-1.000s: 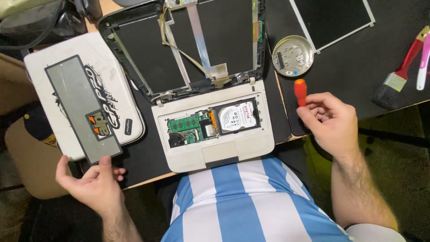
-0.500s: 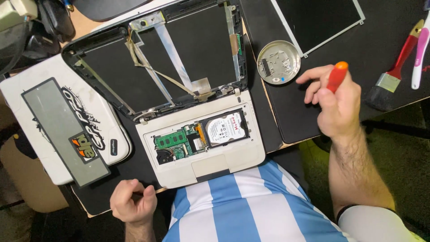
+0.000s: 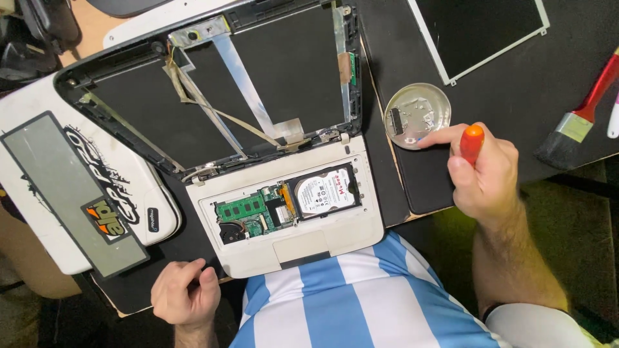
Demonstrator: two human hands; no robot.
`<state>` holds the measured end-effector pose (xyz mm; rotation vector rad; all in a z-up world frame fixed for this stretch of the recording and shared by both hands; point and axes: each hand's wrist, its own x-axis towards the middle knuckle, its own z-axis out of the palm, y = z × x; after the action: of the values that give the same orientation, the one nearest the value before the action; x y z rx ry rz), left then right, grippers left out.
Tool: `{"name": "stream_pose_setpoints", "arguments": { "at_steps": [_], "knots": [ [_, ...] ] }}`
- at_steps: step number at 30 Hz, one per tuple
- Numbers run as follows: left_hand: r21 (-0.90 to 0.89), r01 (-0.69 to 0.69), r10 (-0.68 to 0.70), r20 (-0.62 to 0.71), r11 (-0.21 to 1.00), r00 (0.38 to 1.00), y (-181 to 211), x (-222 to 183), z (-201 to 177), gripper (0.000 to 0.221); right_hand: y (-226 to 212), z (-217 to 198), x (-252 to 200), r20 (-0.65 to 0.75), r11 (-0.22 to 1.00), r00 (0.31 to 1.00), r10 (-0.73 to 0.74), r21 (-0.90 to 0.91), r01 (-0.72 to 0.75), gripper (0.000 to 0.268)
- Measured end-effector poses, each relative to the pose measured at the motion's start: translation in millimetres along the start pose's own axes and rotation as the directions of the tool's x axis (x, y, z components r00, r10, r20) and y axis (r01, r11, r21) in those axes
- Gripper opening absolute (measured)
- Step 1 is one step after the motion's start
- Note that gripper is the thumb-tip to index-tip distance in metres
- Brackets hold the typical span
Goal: Installing a hard drive and a metal shield into a laptop chassis and securing them with screws.
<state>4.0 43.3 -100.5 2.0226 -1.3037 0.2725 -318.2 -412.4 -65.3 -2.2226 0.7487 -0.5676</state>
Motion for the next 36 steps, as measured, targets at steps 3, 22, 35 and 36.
{"name": "stream_pose_setpoints", "arguments": {
  "at_steps": [3, 22, 35, 36],
  "knots": [
    [0.004, 0.016, -0.016, 0.021, 1.0, 1.0, -0.2, -1.5, -0.8, 0.037, -2.1, 4.3, -2.5, -0.068, 0.985, 0.998, 0.005, 0.17, 0.007, 0.04],
    [0.039, -0.006, 0.004, 0.063, 0.999, 0.998, 3.6, 9.8, -1.2, 0.027, -11.4, -7.4, 52.0, 0.066, 0.931, 0.97, -0.236, -0.27, 0.245, 0.065],
    [0.018, -0.012, 0.011, 0.067, 1.0, 0.998, 6.4, 16.5, -2.5, 0.026, 2.9, 25.7, 47.1, -0.291, 0.958, 0.952, -0.096, 0.232, 0.168, 0.036],
    [0.013, -0.011, 0.01, 0.068, 1.0, 0.998, 6.8, 17.6, -2.2, 0.026, 3.8, 25.9, 48.0, -0.281, 0.966, 0.95, -0.134, 0.177, 0.189, 0.036]
  ]
}}
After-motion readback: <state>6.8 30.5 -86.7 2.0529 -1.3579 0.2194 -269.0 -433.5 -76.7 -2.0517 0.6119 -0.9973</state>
